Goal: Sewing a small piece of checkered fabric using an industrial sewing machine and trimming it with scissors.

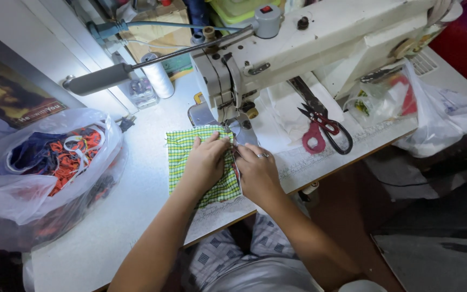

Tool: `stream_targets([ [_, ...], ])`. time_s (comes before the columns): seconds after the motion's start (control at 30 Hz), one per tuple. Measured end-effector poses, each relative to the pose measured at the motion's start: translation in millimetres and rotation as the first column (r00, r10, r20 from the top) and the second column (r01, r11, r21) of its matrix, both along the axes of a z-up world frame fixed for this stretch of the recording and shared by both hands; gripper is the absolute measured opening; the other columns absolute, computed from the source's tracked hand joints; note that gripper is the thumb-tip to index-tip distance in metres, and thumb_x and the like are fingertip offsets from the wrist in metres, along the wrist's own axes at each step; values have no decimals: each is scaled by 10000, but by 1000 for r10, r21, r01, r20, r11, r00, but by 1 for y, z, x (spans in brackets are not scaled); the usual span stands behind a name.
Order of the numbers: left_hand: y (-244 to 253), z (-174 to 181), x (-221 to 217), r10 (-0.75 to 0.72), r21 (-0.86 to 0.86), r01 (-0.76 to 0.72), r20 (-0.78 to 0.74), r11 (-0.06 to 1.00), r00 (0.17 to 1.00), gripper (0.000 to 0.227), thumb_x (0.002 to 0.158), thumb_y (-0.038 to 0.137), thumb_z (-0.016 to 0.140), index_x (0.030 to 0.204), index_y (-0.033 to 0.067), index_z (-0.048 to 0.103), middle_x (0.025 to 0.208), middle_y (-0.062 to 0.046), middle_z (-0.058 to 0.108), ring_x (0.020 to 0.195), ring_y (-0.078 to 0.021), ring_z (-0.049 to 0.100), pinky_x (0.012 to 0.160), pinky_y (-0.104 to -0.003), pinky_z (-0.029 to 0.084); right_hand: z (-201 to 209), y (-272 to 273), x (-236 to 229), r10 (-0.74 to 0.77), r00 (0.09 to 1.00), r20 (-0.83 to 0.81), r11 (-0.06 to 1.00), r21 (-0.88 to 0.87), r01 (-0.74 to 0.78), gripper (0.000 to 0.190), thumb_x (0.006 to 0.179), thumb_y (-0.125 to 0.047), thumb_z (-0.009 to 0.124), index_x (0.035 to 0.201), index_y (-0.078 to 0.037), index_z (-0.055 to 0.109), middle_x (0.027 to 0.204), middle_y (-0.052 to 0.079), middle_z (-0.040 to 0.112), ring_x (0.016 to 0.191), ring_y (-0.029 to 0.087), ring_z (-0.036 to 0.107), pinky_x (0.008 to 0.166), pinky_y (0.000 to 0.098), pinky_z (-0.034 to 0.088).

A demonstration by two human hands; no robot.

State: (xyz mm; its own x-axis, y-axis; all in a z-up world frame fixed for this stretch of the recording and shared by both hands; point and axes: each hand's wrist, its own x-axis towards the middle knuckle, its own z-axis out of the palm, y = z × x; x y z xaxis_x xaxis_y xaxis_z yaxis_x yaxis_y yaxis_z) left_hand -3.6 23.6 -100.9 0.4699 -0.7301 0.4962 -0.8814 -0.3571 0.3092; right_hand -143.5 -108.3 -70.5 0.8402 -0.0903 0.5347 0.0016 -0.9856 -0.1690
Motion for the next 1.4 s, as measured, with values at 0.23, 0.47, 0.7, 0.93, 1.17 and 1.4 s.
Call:
stream_targets([
  [0.23, -5, 6, -9, 39, -8, -39, 63, 999, 997, 167, 893, 169, 638, 1005, 248, 733, 1219, 40, 739, 1257, -279, 638, 1002, -670, 451, -9, -3, 1, -16, 996, -86, 1000, 25, 18, 312, 736, -99, 633, 1038, -120, 708, 1320, 14, 658, 1303, 267, 570, 1023, 446, 426],
  [0.47, -7, 5, -14, 41, 33, -44, 92, 998, 995, 229, 882, 176, 655, 1089, 227, 739, 1248, -1, 722, 1295, -305, 609, 1019, -702, 427, -17, -5, 1, -12, 993, -114, 1000, -5, 11, 375, 759, -117, 646, 1132, -118, 691, 1330, 20, 636, 1327, 265, 542, 1053, 447, 404],
  [0.7, -8, 6, -13, 43, 23, -45, 73, 999, 996, 245, 884, 164, 655, 1108, 213, 742, 1243, -14, 724, 1295, -319, 607, 1016, -721, 418, -15, -5, 4, -21, 990, -138, 1000, -10, 20, 407, 759, -90, 663, 1164, -96, 700, 1332, 38, 636, 1326, 277, 541, 1048, 463, 412],
  [0.93, -9, 3, -11, 40, 18, -41, 60, 999, 997, 258, 866, 155, 658, 1100, 210, 749, 1243, -23, 730, 1296, -329, 608, 1011, -737, 412, -13, -5, 3, -15, 989, -147, 1000, 15, 18, 395, 808, -87, 647, 1200, -78, 690, 1348, 51, 624, 1328, 291, 531, 1042, 474, 412],
  [1.17, -11, 9, -12, 43, 4, -44, 49, 999, 998, 240, 885, 147, 644, 1087, 207, 759, 1221, -34, 742, 1281, -343, 617, 995, -754, 408, -10, -5, 5, -41, 985, -167, 999, -2, 42, 379, 820, -103, 640, 1196, -96, 689, 1348, 35, 624, 1316, 270, 546, 1016, 470, 433],
  [1.4, -15, 8, -8, 76, -20, -75, 71, 997, 995, 230, 885, 160, 661, 1084, 206, 766, 1209, -36, 752, 1271, -341, 628, 984, -751, 413, 3, -3, 9, -66, 979, -194, 998, -4, 67, 371, 858, -140, 647, 1224, -89, 671, 1380, 23, 588, 1278, 258, 514, 1002, 502, 425],
])
